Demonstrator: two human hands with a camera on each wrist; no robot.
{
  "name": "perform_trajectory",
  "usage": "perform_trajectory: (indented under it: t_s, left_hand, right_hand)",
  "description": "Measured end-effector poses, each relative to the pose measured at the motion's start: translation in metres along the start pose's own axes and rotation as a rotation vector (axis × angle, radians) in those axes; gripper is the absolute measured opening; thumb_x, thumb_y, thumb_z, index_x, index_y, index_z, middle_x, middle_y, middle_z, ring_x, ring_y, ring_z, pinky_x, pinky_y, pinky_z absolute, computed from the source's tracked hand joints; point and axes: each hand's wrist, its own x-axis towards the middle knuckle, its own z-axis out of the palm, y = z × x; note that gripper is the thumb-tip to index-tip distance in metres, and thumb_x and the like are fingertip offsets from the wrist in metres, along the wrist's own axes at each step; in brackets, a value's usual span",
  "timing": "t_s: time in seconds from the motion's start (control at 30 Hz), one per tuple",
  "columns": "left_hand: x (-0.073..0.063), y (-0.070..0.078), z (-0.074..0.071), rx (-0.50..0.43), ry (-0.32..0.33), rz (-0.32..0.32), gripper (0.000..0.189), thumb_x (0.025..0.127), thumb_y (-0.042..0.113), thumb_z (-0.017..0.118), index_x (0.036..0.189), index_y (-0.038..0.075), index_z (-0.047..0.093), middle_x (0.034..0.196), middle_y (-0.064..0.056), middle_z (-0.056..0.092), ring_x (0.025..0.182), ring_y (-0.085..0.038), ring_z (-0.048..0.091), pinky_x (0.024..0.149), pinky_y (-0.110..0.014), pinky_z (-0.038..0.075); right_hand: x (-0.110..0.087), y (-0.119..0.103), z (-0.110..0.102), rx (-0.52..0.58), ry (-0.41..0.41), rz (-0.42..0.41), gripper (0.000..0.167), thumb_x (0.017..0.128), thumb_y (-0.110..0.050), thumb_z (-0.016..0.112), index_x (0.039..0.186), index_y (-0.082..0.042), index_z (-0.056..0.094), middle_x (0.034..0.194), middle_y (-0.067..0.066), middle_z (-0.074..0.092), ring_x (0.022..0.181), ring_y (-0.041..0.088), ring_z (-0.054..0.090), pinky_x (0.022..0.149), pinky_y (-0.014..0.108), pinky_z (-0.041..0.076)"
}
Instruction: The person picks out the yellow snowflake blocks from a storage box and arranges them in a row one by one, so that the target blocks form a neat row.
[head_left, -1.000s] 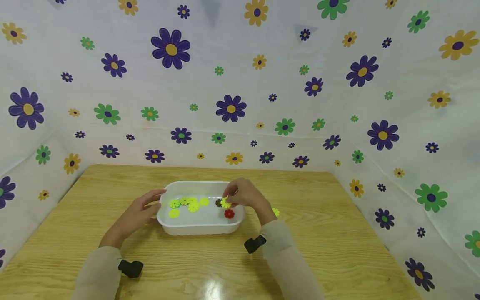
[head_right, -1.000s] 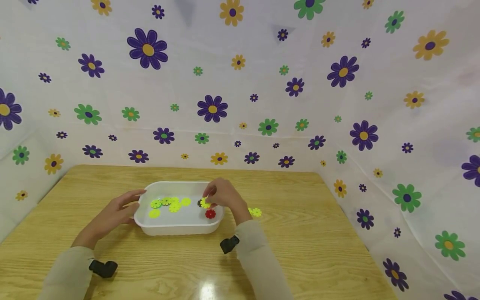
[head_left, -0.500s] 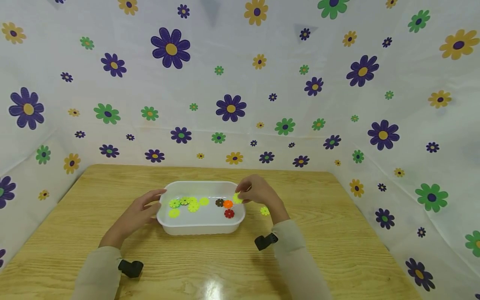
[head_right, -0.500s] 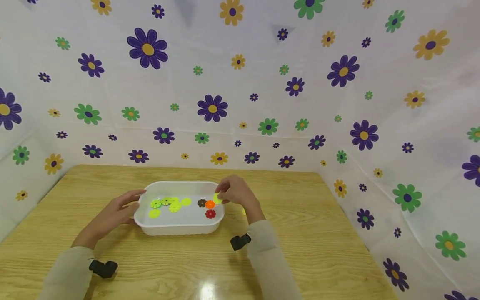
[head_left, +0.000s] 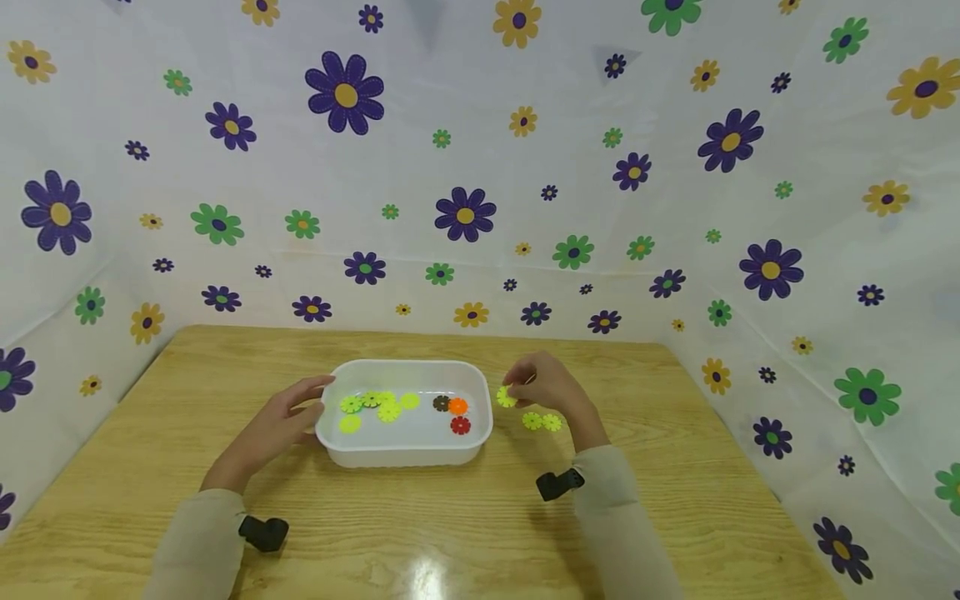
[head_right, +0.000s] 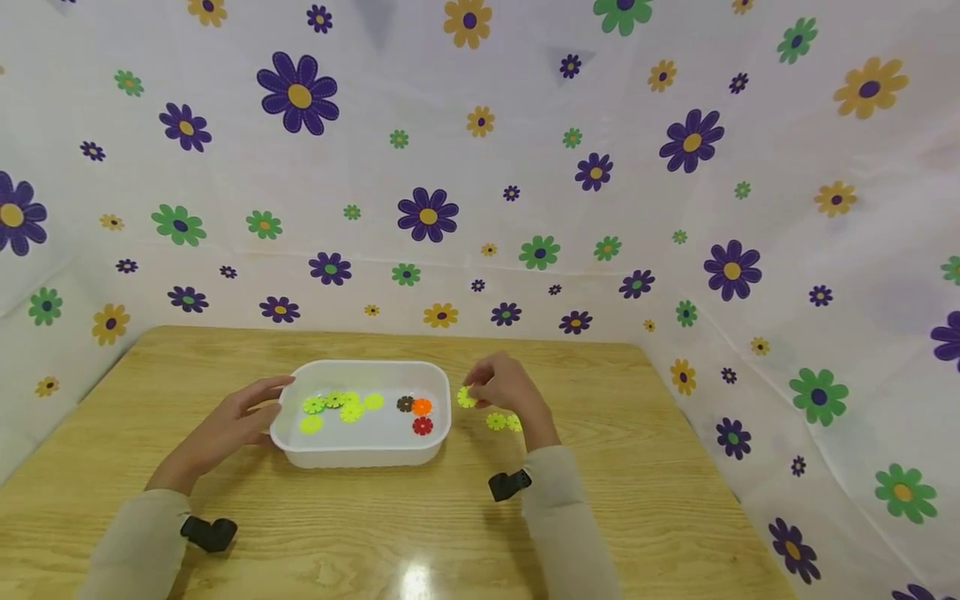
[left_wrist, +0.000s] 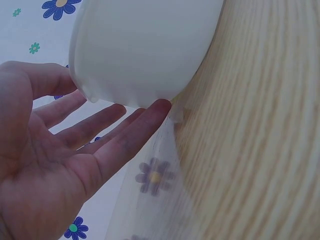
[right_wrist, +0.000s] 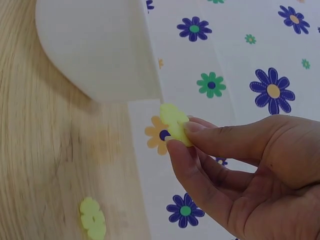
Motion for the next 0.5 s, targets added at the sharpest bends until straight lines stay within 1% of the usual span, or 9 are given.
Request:
perform_trajectory:
  t_s: [0.17,0.37,0.5]
  left_hand:
    - [0.001,0.000,0.000,0.002,0.001,0.007,0.058,0.110,0.028,0.049,0.162,0.012,0.029,0.165,-0.030,0.027,0.143,-0.057,0.042,0.096,-0.051,0.061]
    - [0.001,0.000,-0.001,-0.005,-0.002,0.014,0.057,0.110,0.026,0.048,0.162,0.011,0.030,0.165,-0.031,0.027,0.143,-0.058,0.042,0.095,-0.051,0.062]
    - [0.000,0.001,-0.001,-0.002,-0.002,0.010,0.057,0.110,0.026,0.048,0.161,0.011,0.030,0.165,-0.031,0.027,0.143,-0.058,0.042,0.096,-0.051,0.061]
  right_hand:
    - [-0.002,0.013,-0.008,-0.002,0.011,0.003,0.011,0.094,-0.001,0.070,0.104,0.004,0.073,0.100,0.018,0.072,0.083,0.030,0.075,0.084,0.046,0.065]
    - [-0.006,0.027,-0.015,0.001,0.020,0.037,0.014,0.096,-0.001,0.068,0.108,0.005,0.072,0.103,0.020,0.072,0.088,0.033,0.075,0.085,0.044,0.066]
    - [-0.009,0.036,-0.019,-0.001,0.034,0.041,0.014,0.096,0.000,0.067,0.108,0.006,0.072,0.104,0.021,0.071,0.088,0.033,0.074,0.084,0.043,0.066]
